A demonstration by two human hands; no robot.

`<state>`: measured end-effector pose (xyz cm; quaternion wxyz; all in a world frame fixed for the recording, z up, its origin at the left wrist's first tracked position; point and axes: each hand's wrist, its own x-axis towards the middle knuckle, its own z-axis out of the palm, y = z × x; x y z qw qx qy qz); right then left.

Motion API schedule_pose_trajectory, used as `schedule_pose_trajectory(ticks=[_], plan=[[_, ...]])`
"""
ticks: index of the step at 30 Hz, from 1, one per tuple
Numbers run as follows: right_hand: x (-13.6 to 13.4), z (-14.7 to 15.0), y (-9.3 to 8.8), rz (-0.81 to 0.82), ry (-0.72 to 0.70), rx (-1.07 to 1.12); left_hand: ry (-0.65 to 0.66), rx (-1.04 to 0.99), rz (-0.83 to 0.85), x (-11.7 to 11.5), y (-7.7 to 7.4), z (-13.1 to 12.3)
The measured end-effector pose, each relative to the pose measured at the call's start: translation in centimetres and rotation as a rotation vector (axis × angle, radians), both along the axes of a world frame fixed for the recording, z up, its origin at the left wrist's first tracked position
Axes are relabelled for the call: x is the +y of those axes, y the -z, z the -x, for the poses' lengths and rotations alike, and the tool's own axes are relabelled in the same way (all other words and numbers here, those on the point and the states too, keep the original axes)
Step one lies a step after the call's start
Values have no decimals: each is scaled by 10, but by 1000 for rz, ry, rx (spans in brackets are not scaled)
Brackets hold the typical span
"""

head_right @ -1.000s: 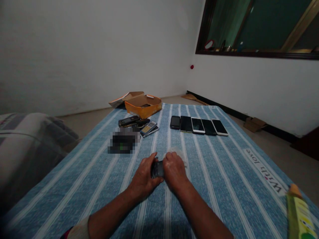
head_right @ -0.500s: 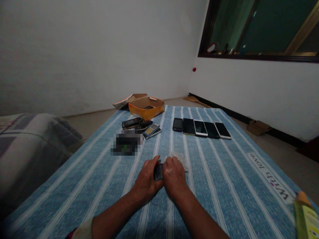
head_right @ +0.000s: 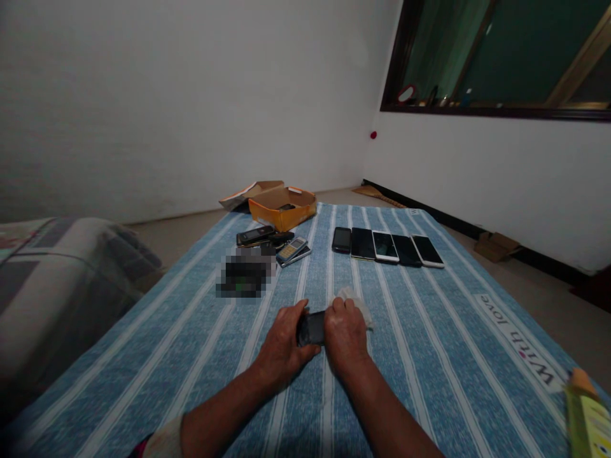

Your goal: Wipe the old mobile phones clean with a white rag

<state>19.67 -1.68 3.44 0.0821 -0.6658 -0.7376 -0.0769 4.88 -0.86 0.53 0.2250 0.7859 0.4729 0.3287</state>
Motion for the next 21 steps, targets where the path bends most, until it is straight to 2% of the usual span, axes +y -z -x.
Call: schedule_pose_trajectory(ticks=[5, 7, 10, 17, 21], plan=[[-3, 16, 5, -16, -237, 80, 33, -5, -80, 2, 6, 1], [-2, 17, 6, -13, -285, 84, 39, -7, -98, 2, 7, 0], [0, 12, 5, 6, -241, 62, 14, 0, -83, 2, 6, -1], [3, -6, 0, 22, -28, 12, -19, 15, -8, -1, 0, -2], [2, -6, 1, 0, 10, 11, -17, 29, -32, -1, 2, -2]])
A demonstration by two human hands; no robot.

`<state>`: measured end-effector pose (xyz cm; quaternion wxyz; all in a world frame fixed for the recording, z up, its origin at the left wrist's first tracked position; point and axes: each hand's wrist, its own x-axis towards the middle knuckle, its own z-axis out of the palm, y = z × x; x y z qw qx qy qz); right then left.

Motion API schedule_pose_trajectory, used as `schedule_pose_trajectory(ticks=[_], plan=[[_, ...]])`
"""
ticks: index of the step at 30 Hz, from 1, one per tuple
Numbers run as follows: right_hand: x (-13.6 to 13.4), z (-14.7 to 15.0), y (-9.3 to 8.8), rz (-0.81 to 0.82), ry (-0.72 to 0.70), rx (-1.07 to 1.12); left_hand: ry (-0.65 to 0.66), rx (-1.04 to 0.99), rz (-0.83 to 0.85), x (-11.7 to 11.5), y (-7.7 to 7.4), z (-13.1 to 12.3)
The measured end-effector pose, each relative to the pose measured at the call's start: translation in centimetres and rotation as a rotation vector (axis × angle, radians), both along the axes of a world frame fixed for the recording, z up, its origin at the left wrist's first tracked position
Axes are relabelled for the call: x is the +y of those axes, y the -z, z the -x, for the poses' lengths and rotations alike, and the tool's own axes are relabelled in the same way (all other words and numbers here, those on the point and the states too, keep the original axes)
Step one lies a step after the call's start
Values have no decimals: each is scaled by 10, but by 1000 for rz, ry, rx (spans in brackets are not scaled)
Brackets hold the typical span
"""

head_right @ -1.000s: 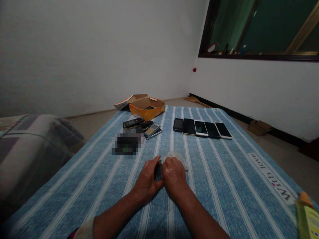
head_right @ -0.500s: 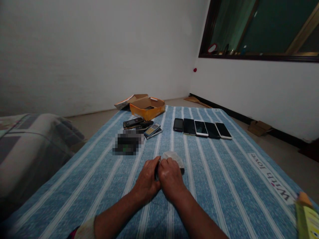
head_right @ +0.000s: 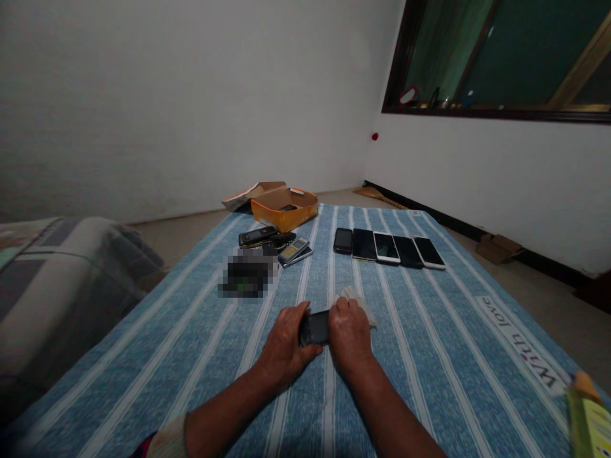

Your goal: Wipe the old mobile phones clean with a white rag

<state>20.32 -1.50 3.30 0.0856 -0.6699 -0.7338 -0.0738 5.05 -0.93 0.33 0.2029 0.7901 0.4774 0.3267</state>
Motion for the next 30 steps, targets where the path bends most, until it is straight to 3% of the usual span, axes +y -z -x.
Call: schedule_pose_trajectory(ticks=[9, 17, 24, 27, 30], plan=[[-9, 18, 11, -60, -288, 80, 24, -3, -87, 2, 4, 1], [-5, 0, 3, -3, -60, 47, -2, 17, -31, 0, 2, 0], [-9, 20, 15, -109, -283, 124, 29, 8, -76, 1, 3, 0], [-6, 15, 12, -71, -247, 115, 15, -2, -81, 1, 4, 0], [-3, 5, 5, -12, -124, 83, 1, 0, -62, 0, 4, 0]])
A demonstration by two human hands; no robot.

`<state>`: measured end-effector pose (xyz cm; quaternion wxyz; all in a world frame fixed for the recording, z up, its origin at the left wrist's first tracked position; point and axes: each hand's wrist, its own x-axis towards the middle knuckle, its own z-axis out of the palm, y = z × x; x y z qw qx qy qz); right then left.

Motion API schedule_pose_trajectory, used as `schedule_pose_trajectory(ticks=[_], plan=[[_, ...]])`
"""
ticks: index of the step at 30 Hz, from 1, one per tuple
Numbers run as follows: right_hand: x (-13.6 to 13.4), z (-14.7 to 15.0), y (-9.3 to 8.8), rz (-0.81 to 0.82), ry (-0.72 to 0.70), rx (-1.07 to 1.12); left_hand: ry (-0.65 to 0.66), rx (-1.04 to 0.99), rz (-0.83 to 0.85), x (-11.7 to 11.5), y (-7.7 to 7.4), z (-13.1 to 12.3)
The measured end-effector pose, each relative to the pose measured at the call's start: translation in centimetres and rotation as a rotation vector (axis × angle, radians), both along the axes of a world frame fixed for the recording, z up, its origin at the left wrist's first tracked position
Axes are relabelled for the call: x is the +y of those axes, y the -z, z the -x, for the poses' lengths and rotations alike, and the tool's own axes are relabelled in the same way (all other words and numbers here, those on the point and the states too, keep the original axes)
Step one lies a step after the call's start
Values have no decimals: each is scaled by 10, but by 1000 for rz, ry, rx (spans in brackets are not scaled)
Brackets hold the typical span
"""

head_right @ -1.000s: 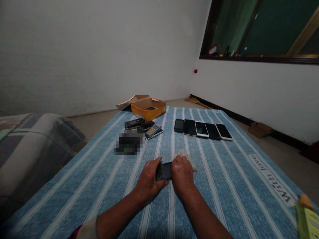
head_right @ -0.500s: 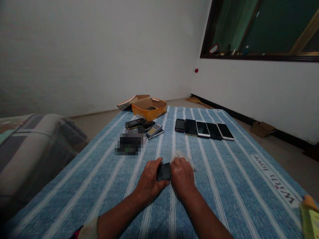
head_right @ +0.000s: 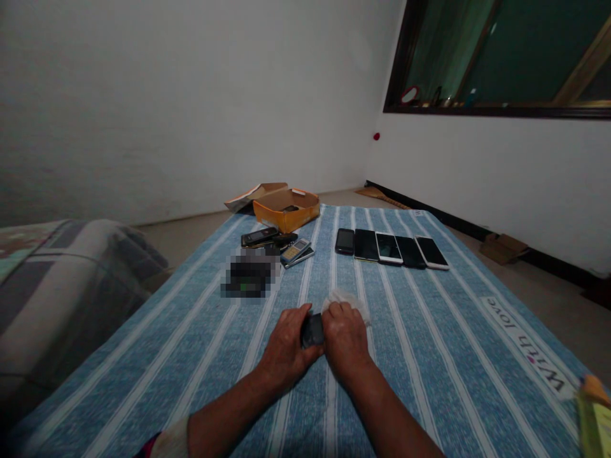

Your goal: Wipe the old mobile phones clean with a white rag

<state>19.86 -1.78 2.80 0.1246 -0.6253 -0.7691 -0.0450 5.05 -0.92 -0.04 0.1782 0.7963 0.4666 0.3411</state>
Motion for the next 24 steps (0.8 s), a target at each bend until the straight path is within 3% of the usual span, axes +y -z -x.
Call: schedule_pose_trajectory(ticks=[4, 11, 18, 24], plan=[[-2, -3, -1, 12, 60, -7, 1, 12, 18, -1, -2, 0], [-9, 12, 2, -8, -141, 38, 24, 45, -13, 0, -6, 0], [-6, 2, 3, -21, 10, 26, 6, 44, 1, -1, -3, 0], [-9, 16, 15, -99, -191, 96, 13, 31, -54, 0, 0, 1]])
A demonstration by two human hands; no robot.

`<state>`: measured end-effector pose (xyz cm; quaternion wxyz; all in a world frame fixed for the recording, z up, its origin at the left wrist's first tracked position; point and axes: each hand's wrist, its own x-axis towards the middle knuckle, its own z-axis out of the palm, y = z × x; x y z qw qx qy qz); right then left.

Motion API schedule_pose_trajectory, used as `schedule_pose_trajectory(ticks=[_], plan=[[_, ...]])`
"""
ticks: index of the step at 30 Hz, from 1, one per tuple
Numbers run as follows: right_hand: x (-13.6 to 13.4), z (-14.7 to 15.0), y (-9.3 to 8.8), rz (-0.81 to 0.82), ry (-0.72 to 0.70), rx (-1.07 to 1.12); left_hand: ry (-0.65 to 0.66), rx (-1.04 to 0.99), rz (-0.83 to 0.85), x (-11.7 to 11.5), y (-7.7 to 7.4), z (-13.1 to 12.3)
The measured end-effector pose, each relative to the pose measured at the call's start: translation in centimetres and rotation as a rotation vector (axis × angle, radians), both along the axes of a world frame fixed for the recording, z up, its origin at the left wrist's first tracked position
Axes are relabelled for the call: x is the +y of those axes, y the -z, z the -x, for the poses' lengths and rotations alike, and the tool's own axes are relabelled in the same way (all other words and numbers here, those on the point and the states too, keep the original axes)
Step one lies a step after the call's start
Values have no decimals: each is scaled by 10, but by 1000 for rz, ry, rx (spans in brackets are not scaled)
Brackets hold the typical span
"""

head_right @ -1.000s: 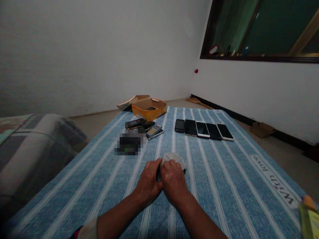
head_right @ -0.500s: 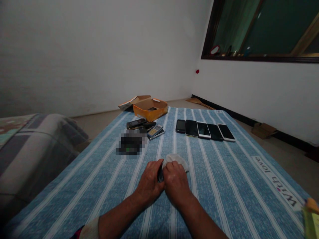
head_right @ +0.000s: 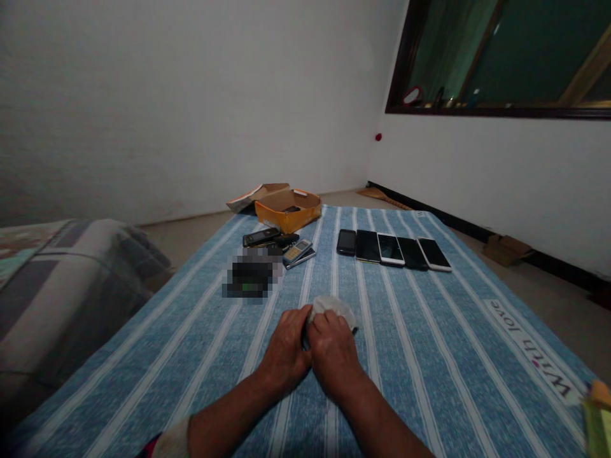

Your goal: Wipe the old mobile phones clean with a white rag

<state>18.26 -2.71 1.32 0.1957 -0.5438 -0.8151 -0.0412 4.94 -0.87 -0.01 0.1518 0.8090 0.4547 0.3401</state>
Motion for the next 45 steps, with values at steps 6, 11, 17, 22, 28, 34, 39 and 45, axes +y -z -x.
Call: schedule_pose_trajectory(ticks=[6, 11, 17, 22, 28, 34, 39, 45], plan=[[9, -17, -12, 76, 211, -61, -26, 9, 38, -1, 0, 0], [9, -25, -13, 83, 318, -70, -35, 14, 41, -2, -2, -1], [4, -15, -9, 90, 246, -89, -45, 38, 28, -1, -2, -1], [8, -18, -14, 146, 282, -84, -66, 45, 25, -1, -1, -1], [0, -15, -23, 245, 403, -194, -80, 47, 4, -2, 1, -1], [-6, -12, -34, 332, 427, -257, -88, 61, 13, -3, -1, -1], [-9, -8, -35, 296, 408, -205, -81, 87, 10, -9, -7, -3], [-13, 7, -21, 149, 286, -104, -77, 119, -44, -12, -11, -6]])
